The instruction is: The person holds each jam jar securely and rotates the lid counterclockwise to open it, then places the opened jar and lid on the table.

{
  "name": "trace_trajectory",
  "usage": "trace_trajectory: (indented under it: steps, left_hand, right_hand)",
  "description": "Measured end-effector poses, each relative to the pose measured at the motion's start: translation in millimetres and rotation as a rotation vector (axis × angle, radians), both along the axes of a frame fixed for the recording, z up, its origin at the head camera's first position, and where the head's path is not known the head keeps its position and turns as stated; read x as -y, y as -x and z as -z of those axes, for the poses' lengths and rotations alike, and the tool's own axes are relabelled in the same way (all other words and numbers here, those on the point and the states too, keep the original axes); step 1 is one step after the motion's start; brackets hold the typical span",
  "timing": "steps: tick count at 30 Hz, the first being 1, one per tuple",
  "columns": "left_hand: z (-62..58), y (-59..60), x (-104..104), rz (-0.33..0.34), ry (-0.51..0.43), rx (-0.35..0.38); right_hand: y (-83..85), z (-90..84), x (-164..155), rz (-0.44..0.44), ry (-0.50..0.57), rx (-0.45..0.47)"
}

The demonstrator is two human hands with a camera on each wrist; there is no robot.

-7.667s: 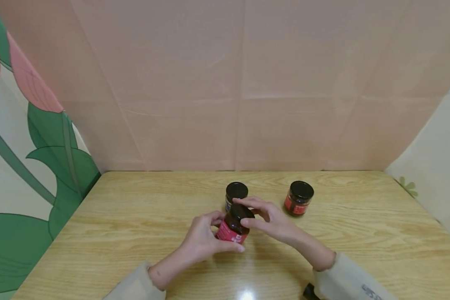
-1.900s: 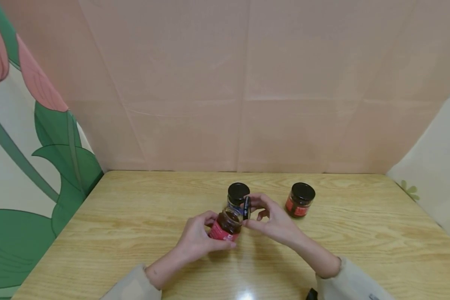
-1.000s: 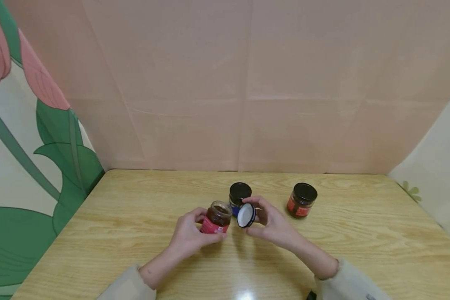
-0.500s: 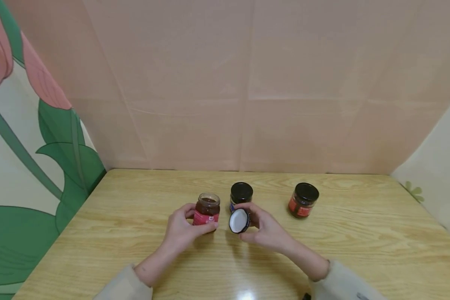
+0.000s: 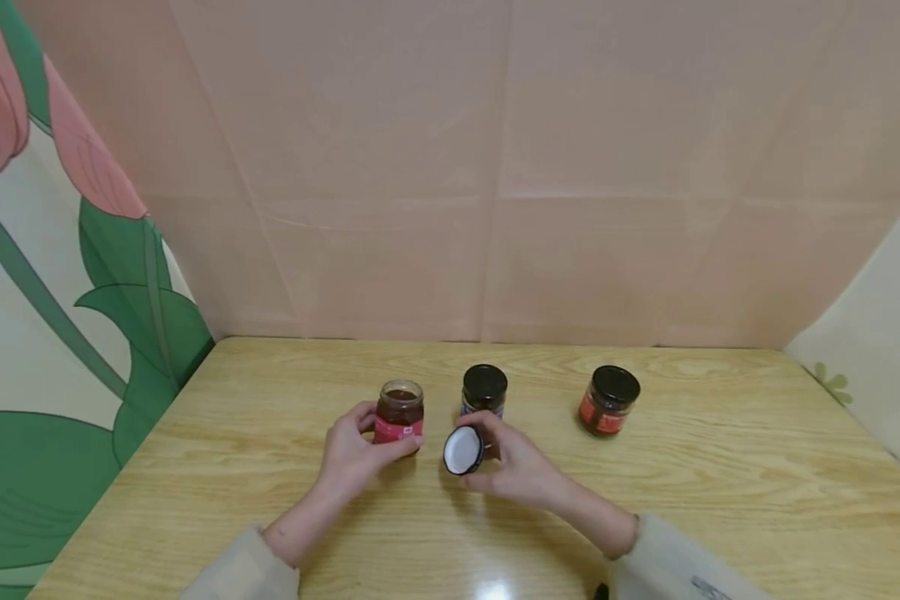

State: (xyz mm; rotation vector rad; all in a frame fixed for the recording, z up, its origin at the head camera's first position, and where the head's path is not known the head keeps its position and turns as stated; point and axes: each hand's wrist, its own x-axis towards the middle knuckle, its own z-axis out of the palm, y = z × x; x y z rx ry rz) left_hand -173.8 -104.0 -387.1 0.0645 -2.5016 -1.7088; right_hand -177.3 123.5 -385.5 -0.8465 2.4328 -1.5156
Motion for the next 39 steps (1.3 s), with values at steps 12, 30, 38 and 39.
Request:
trace_trajectory:
  steps: [12, 30, 38, 39]
  left_hand:
    - [5.8, 3.8, 15.5, -0.061, 0.0, 0.008]
    - [13.1, 11.4, 24.7, -0.142, -0.019, 0.006]
    - [12.2, 14.4, 26.2, -0.172, 0.013, 0.0]
    - [12.4, 14.5, 26.2, -0.173, 0.014, -0.001]
  right_hand:
    - [8.4, -0.9, 25.8, 0.005, -0.078, -0.122]
    - [28.0, -17.3, 55.3, 0.121, -0.251, -0.108]
    - [40.8, -14.5, 64.2, 0.158, -0.348, -0.085]
    - [42.6, -13.3, 65.1, 0.158, -0.351, -0.085]
